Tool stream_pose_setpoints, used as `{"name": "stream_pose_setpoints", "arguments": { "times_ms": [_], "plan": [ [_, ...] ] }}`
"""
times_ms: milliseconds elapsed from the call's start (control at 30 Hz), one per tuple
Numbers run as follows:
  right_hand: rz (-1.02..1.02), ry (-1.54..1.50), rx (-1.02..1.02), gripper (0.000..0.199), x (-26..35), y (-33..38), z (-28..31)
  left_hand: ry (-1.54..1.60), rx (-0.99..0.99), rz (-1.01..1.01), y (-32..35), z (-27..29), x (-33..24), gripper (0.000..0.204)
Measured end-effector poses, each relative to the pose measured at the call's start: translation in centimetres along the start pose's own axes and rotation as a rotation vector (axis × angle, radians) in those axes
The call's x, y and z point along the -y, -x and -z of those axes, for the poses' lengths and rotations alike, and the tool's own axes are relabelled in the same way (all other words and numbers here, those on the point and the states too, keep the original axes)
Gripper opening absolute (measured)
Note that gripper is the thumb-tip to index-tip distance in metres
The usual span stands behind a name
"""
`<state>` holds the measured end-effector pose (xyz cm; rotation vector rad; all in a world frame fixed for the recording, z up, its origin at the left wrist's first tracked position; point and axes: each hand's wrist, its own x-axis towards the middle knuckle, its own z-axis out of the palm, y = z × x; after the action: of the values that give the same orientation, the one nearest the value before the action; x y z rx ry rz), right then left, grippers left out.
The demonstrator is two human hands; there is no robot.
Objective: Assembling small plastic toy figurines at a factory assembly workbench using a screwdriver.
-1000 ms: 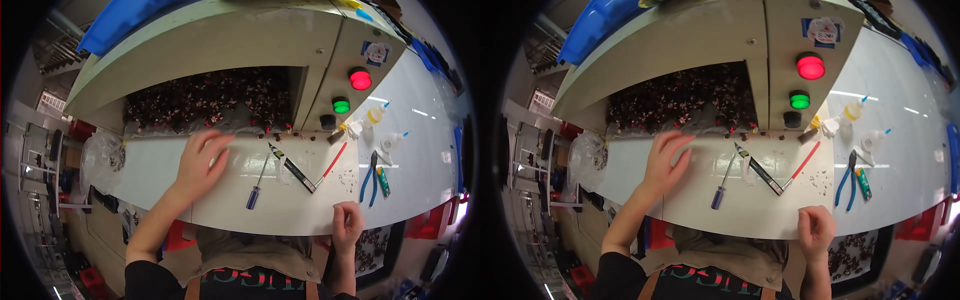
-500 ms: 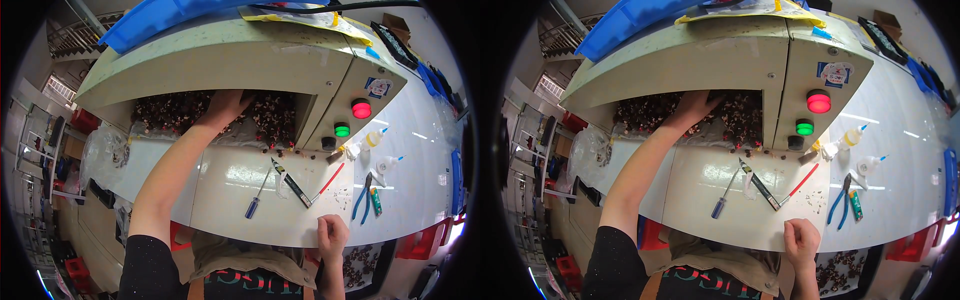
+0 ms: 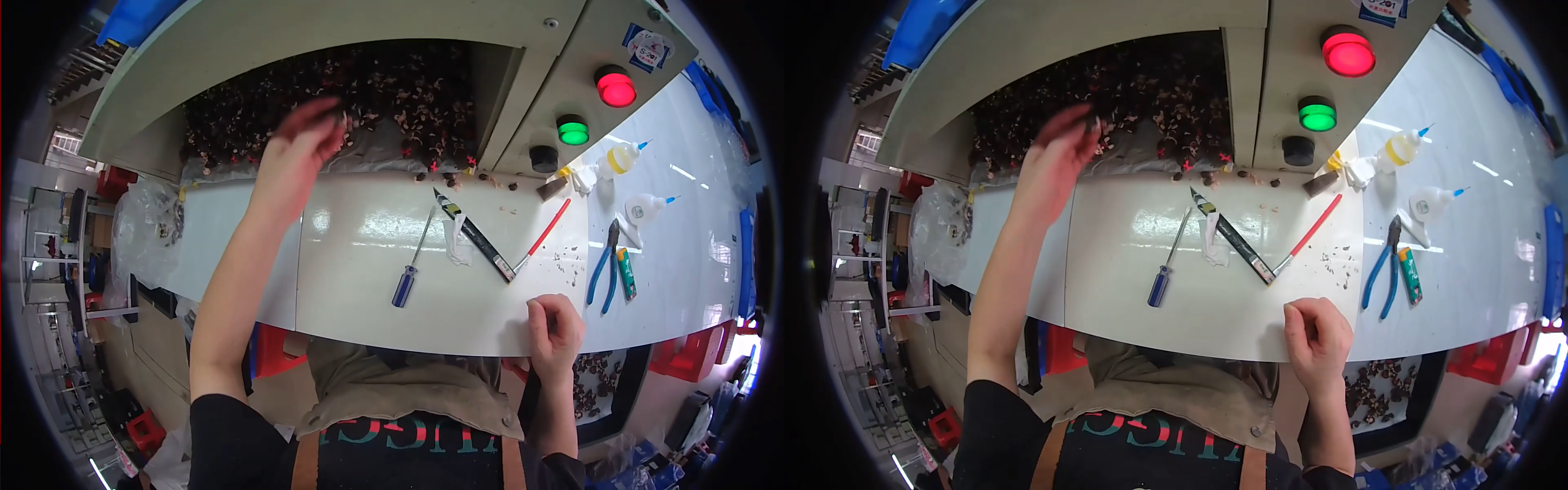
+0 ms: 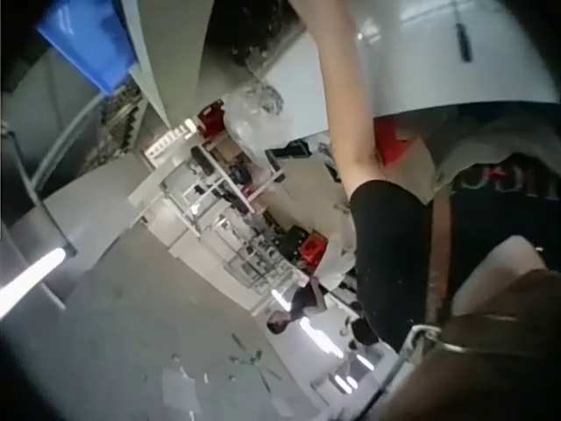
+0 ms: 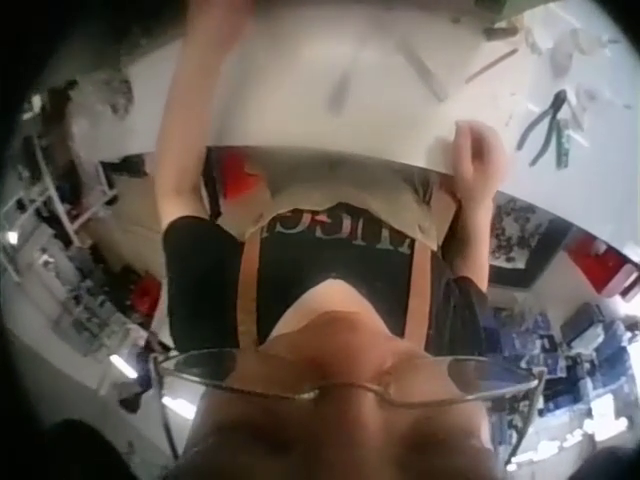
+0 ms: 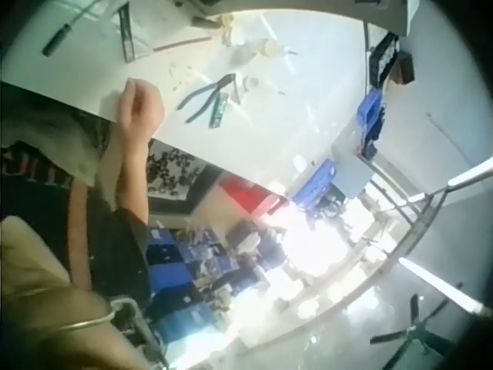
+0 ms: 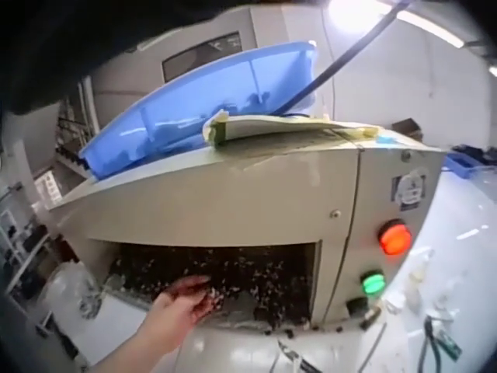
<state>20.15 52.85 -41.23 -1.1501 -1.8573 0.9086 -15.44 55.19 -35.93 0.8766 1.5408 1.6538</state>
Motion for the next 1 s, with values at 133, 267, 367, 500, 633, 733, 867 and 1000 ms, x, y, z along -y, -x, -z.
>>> {"name": "stream_pose_setpoints", "arguments": {
  "times_ms": [133, 267, 367, 500, 633, 733, 867, 1000],
  "plan": [
    [0.134, 0.055, 0.006, 0.011, 0.5, -0.5, -0.5, 0.201, 0.132, 0.225, 5.5, 0.2, 1.1, 0.028],
    [0.349, 0.066, 0.225, 0.022, 3.8, -1.7, -3.5, 0.326, 0.153, 0.282, 9.7, 0.0, 2.4, 0.028],
    [0.371, 0.123, 0.357, 0.028, 6.4, -2.3, -6.7, 0.325, 0.140, 0.302, 11.3, -0.1, 2.7, 0.028],
    [0.365, 0.271, 0.383, 0.024, 5.5, -1.6, -8.9, 0.350, 0.128, 0.302, 12.4, -0.3, 2.6, 0.029],
    [0.305, 0.279, 0.246, 0.015, 3.8, -1.2, -9.2, 0.435, 0.154, 0.314, 12.7, 0.2, 4.0, 0.028],
    [0.353, 0.305, 0.210, 0.017, 2.7, -1.5, -8.4, 0.492, 0.179, 0.333, 13.1, -0.3, 4.9, 0.028],
    [0.282, 0.097, 0.239, 0.022, 3.6, -1.3, -6.1, 0.435, 0.185, 0.280, 13.8, 0.0, 4.7, 0.028],
    [0.113, 0.285, -0.155, 0.017, 2.5, -1.0, -2.2, 0.430, 0.241, 0.282, 14.7, 2.0, 5.2, 0.031]
  ]
}}
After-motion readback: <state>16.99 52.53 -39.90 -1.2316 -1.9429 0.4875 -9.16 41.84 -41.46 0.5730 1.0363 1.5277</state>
